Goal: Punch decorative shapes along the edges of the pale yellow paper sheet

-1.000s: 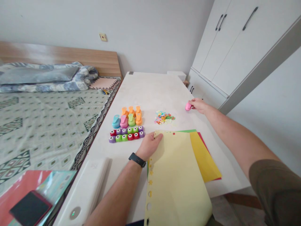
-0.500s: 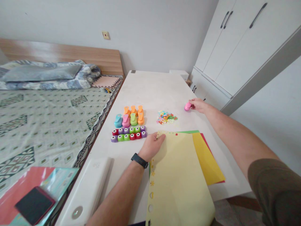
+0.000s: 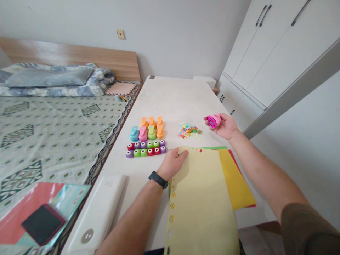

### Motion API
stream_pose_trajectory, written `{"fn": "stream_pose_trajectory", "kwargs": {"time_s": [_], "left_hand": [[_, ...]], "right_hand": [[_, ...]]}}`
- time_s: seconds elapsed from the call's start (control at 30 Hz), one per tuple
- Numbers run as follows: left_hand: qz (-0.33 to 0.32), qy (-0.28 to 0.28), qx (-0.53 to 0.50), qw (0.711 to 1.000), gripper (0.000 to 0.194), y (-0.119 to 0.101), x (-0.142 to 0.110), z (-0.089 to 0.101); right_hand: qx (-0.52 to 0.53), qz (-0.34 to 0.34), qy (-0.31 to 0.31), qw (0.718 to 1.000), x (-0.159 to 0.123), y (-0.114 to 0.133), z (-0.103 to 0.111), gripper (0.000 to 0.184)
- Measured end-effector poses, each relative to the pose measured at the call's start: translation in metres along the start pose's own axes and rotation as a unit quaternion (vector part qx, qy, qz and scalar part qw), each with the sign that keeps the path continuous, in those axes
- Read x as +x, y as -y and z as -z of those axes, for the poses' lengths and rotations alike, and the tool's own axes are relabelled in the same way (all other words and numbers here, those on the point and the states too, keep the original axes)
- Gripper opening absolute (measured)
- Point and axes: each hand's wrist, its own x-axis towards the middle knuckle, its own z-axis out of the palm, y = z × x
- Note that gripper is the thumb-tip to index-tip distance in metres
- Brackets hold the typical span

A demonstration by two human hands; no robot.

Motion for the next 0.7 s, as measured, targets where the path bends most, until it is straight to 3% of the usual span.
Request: {"fn": "stream_pose_trajectory", "kwargs": {"time_s": [0.2,0.37,0.6,0.7], "left_hand": [[0.003,-0.007,0.0,1.0,0.028,0.0,0.0,-0.001],[-0.007,-0.013,0.012,1.0,0.028,0.0,0.0,0.0],[-0.025,0.017,0.033,0.999,0.034,0.001,-0.001,0.0],[-0.012,0.061,0.021,0.998,0.033,0.0,-0.004,-0.001]], "right_hand": [[0.033,-0.018,0.02,0.999,-0.005,-0.01,-0.016,0.026],[0.005,-0.023,0.011,1.0,-0.004,-0.012,-0.015,0.028],[-0.074,-0.006,-0.077,0.994,0.005,-0.02,0.001,0.041],[-0.222,0.023,-0.165,0.961,0.016,-0.022,0.015,0.033]]}}
